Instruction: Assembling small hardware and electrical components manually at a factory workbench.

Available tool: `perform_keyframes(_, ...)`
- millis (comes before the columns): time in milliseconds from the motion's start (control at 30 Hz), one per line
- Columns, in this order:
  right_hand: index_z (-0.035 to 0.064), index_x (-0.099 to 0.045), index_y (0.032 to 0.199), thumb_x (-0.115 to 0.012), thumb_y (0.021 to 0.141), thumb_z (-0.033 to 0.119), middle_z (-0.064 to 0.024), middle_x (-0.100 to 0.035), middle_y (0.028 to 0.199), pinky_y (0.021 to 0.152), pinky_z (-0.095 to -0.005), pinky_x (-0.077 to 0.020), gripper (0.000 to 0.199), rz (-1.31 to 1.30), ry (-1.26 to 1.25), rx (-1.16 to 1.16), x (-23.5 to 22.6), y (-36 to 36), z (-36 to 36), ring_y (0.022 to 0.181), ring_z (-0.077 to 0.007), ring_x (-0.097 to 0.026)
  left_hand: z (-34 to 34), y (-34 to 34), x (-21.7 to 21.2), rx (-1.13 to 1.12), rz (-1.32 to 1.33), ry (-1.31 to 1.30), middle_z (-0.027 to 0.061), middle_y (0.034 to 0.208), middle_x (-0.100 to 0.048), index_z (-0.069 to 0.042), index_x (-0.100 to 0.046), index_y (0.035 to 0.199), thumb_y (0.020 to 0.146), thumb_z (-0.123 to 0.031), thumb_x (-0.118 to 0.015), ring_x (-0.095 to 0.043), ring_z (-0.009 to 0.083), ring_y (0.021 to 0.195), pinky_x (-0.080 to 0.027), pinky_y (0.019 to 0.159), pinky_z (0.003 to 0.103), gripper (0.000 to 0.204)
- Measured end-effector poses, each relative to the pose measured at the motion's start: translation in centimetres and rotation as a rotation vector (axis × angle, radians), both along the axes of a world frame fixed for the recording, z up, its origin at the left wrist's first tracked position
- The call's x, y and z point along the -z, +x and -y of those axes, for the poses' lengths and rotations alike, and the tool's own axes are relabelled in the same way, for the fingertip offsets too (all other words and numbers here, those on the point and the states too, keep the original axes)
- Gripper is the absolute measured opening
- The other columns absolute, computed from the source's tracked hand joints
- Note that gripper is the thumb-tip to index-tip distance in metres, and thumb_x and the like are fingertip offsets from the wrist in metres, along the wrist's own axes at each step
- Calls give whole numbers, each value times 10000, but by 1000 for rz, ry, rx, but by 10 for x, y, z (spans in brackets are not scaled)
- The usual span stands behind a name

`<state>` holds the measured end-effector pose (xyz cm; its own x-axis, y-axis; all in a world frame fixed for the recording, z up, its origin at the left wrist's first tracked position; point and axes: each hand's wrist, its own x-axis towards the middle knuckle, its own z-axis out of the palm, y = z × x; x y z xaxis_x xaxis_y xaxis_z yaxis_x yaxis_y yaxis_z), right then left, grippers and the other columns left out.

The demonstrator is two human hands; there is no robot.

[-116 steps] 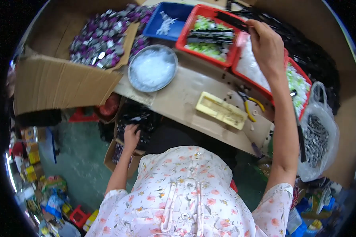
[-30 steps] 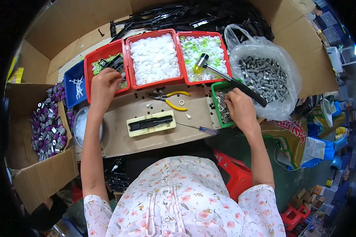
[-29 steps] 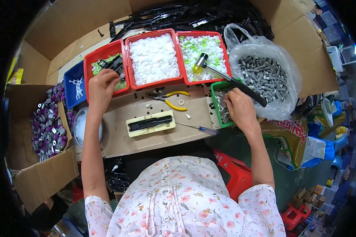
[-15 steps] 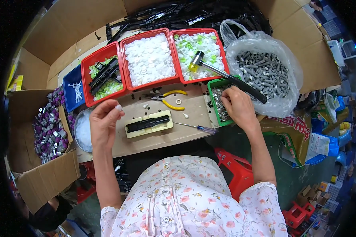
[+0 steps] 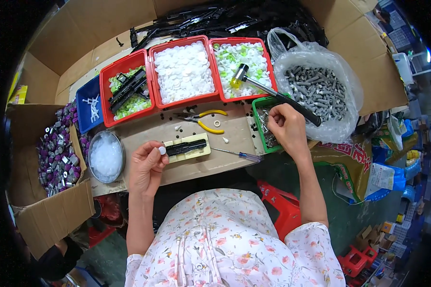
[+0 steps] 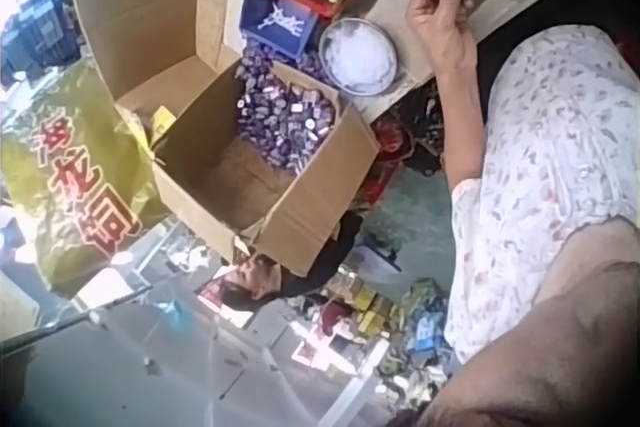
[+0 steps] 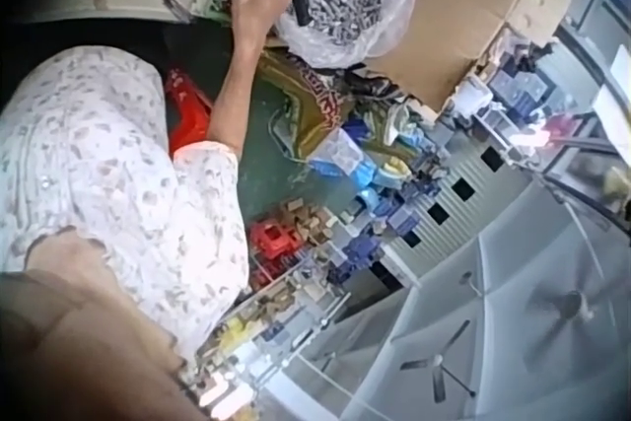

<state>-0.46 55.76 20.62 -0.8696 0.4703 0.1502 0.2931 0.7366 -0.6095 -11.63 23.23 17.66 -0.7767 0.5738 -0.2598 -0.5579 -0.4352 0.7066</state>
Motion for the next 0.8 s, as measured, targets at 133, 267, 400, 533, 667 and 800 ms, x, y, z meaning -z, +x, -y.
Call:
perform_keyframes(133,-36,-629,899,-625,828,-31,-52,-633,823,663,-243,-469,72,-167,-55,-47,-14,0,23,720,-98,-595,-13,13,-7,-32,121,71,84,858,-685,17,-676,1022,887,-68,-709,-656,137,694,-536,627,200,163)
perform_keyframes(267,-38,-594,949,-592,863,-42,-115,-652,960,755,-296,-525,85,-258,-486,-333,-25,-10,82,852,-158,-663,-24,24,0,61,244,227,68,887,-679,4,-673,1023,902,-99,-697,-648,126,713,-534,626,195,161)
perform_keyframes(400,-20,-595,925,-615,850,-50,-139,-672,999,778,-310,-531,83,-375,-467,-522,-22,-24,120,865,-194,-677,-32,30,-1,71,290,286,70,883,-677,1,-674,1015,907,-111,-692,-644,126,704,-533,623,199,157)
perform_keyframes(533,-12,-591,913,-642,821,-62,-147,-681,965,774,-313,-530,116,-425,-427,-572,-21,-29,128,855,-225,-679,-26,30,-3,45,281,280,70,873,-676,-2,-678,1014,908,-105,-687,-645,130,703,-538,623,210,148)
perform_keyframes(667,-10,-588,909,-649,816,-58,-143,-683,944,763,-322,-528,121,-398,-423,-591,-23,-31,132,845,-233,-674,-22,29,-4,52,266,276,69,857,-681,-5,-680,1009,906,-92,-689,-654,134,703,-545,626,213,135)
perform_keyframes(800,-10,-598,903,-652,812,-57,-140,-682,924,751,-336,-528,117,-373,-397,-612,-26,-34,134,839,-244,-670,-18,29,-2,60,253,250,75,853,-689,-7,-681,1008,905,-80,-689,-667,135,703,-549,625,215,126)
